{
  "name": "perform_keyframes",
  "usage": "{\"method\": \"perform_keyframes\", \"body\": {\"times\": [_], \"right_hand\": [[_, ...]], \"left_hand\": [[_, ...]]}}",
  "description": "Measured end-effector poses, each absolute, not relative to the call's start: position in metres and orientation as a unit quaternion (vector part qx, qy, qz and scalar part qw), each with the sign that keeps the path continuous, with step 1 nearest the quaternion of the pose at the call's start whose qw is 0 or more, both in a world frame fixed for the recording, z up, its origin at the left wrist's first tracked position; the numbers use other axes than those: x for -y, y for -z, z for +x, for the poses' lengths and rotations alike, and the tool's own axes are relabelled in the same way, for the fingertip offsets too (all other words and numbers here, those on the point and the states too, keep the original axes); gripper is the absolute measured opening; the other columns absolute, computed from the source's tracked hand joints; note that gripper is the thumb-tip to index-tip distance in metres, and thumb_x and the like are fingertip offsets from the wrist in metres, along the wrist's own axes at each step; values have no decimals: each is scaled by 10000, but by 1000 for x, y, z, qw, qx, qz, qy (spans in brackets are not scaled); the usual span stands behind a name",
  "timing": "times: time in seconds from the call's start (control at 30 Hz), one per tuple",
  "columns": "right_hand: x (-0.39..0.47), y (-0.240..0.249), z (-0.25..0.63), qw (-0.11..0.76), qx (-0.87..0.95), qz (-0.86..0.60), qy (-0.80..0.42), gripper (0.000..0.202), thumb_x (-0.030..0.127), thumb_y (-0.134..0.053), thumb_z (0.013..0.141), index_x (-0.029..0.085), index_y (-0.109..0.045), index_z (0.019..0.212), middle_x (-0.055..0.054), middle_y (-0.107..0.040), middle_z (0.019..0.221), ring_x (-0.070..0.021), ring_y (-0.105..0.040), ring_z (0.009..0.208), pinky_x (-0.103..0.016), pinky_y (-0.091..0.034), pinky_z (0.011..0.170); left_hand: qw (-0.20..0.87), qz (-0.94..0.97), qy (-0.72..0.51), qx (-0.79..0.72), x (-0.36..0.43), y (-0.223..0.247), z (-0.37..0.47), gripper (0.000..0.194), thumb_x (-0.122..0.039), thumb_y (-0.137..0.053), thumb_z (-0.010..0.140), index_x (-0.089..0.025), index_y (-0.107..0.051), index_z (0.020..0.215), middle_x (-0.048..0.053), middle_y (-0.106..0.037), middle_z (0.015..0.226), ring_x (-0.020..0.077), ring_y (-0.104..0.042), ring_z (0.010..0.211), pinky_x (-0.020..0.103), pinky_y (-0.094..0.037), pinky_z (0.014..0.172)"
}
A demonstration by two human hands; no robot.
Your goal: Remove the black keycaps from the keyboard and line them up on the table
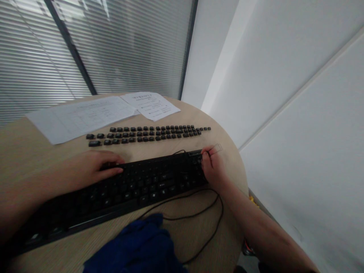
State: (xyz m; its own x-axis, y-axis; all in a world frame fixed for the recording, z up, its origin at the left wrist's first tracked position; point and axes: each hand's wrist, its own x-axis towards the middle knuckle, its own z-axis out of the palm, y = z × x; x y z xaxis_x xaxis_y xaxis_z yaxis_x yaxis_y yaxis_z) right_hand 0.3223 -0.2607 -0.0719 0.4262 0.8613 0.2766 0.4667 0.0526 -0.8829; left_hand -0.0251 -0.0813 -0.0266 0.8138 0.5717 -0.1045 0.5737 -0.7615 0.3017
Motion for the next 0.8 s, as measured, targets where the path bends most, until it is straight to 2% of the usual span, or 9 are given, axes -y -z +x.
{"method": "perform_keyframes", "body": {"times": [0.13, 0.4, 0.57, 0.8], "right_hand": [[259, 68, 316, 570, 469, -653, -166, 192, 460, -499, 979, 280, -461, 924, 82, -391, 530, -137, -389, 403, -252, -286, 377], [259, 66, 316, 576, 462, -651, -177, 187, 468, -491, 976, 290, -456, 931, 84, -391, 522, -139, -379, 383, -264, -268, 371], [257, 60, 317, 629, 405, -637, -188, 136, 430, -436, 979, 305, -394, 942, 111, -328, 496, -141, -332, 350, -264, -254, 366], [259, 56, 315, 617, 429, -633, -184, 114, 404, -428, 991, 302, -399, 951, 102, -348, 517, -139, -360, 366, -268, -284, 379]], "left_hand": [[166, 938, -3, -305, 81, 28, -26, 352, -455, -530, 937, -237, -782, 1048, 64, -796, 1051, 247, -706, 941, 364, -484, 878], [167, 932, 17, -323, 84, 23, -23, 330, -436, -535, 927, -236, -782, 1017, 73, -786, 1027, 263, -695, 926, 365, -477, 841], [164, 937, 7, -308, 86, 19, -22, 323, -433, -530, 923, -237, -782, 976, 65, -786, 991, 246, -681, 888, 345, -464, 815], [164, 936, 25, -312, 87, 20, -22, 352, -432, -500, 935, -228, -775, 1017, 86, -774, 1024, 270, -694, 929, 386, -489, 855]]}}
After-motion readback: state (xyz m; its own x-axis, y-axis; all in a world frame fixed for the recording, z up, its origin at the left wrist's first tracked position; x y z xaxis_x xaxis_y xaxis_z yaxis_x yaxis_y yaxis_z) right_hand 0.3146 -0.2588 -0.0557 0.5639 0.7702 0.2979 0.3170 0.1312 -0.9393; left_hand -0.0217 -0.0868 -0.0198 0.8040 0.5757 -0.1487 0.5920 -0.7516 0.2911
